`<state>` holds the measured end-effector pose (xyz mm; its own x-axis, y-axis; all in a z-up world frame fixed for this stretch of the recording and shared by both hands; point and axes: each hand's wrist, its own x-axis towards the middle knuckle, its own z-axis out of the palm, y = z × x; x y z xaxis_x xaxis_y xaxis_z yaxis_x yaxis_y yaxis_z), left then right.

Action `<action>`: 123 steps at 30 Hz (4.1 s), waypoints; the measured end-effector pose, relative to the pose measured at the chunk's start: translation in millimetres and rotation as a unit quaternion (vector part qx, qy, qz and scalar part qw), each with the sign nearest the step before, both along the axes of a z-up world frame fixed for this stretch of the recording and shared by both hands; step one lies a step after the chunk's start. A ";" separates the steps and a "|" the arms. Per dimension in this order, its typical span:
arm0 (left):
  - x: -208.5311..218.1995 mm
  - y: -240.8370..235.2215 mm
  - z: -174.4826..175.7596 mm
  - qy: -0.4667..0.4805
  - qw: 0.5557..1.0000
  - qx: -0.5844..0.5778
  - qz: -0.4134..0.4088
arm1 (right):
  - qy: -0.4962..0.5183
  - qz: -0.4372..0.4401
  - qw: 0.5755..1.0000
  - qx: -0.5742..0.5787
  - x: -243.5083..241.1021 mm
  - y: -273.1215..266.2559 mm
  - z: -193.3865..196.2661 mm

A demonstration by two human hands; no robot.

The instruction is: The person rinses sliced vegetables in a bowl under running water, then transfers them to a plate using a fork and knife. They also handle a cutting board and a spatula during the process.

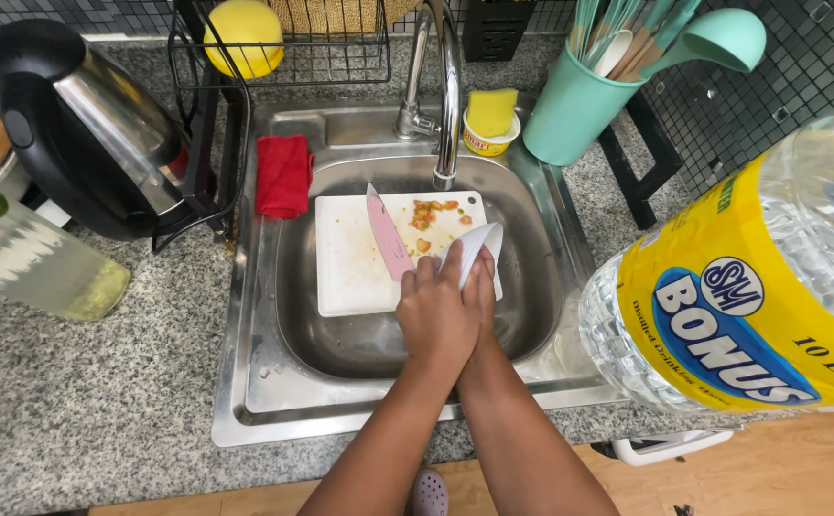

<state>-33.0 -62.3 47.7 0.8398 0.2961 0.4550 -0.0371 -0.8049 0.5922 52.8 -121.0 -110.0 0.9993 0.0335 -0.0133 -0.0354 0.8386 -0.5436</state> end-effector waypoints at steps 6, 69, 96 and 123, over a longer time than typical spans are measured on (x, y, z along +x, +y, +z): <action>-0.1 -6.1 0.1 0.004 1.000 0.013 -0.001 | -0.007 0.019 0.999 0.025 2.5 -5.0 -18.8; -130.2 381.7 -99.9 -0.032 0.834 -0.542 0.097 | -0.328 -0.100 0.593 -0.728 -171.3 305.0 140.4; -138.6 383.2 -13.7 0.030 0.991 -0.025 0.129 | -0.281 -0.112 0.543 -0.783 -172.0 332.0 154.6; -137.1 373.3 -9.1 -0.019 0.998 0.040 -0.043 | -0.355 -0.079 0.553 -0.749 -182.7 308.9 161.9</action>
